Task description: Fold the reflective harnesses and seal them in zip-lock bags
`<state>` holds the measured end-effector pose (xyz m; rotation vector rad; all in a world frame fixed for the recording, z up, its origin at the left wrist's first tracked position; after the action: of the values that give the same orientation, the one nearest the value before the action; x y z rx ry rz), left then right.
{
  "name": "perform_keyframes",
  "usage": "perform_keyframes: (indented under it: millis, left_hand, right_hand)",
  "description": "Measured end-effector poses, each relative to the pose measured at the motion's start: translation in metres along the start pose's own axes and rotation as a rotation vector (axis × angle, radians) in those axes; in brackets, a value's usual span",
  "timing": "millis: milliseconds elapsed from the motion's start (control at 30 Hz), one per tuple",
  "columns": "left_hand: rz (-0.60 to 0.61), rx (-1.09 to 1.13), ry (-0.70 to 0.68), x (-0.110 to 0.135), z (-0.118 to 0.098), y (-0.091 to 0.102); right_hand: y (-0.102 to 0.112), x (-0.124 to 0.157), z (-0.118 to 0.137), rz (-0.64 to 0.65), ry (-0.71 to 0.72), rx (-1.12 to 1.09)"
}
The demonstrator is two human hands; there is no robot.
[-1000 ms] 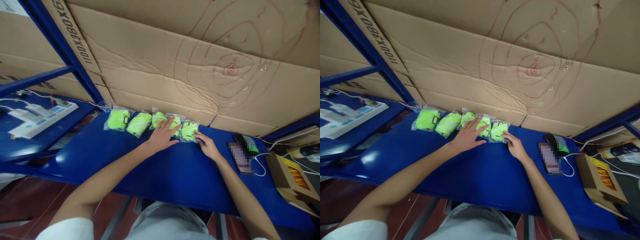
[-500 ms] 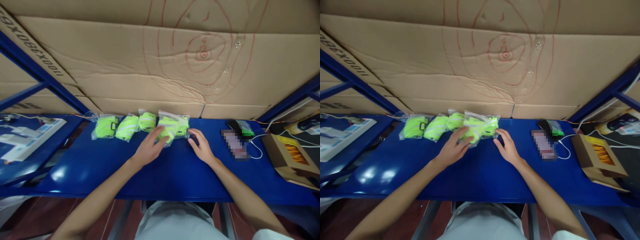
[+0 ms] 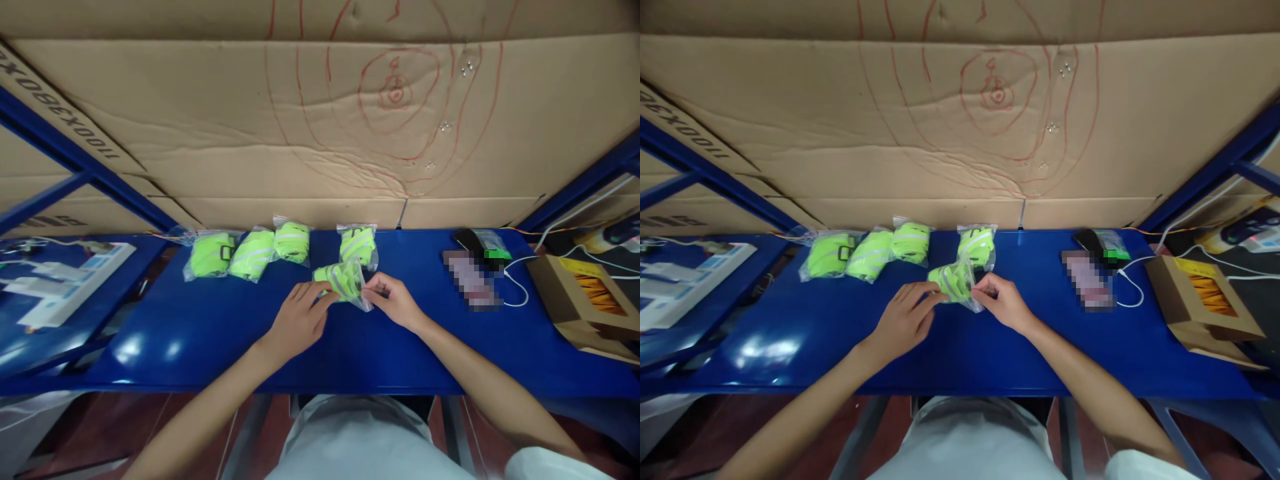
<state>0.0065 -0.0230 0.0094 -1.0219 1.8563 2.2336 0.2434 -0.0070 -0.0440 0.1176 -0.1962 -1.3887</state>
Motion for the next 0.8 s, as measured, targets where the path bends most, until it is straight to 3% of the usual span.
perform_keyframes:
  millis: [67, 167, 267, 500, 800]
  left_hand:
    - [-0.087, 0.228, 0.19, -0.012, -0.013, 0.001]
    - [-0.015, 0.46, 0.455, -0.029, -0.021, -0.006]
    - [0.03, 0.605, 0.606, -0.036, -0.016, -0.01]
    - [0.022, 0.781, 0.662, -0.02, -0.009, -0.013]
    - [-0.028, 0.56, 0.756, -0.02, -0.038, -0.028]
  right_hand:
    - [-0.005, 0.006, 0.003, 0.047, -0.002, 0.008]
    - [-0.01, 0.012, 0.007, 0.117, 0.006, 0.019]
    - [-0.013, 0.014, 0.009, 0.163, 0.015, 0.027]
    - [-0.017, 0.016, 0.012, 0.169, 0.038, 0.069]
    - [-0.018, 0.012, -0.001, 0.101, -0.013, -0.01]
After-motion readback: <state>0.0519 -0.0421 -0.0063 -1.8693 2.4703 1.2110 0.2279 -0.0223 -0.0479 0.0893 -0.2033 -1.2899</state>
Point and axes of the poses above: each hand's wrist, its own x-axis away from the middle knuckle, its own y-axis out of the back of the hand, z = x × y, the point moved 2 cm from there along -x, towards the middle knuckle, and after that the axes turned 14 degrees about -y, right-handed, at the moved point
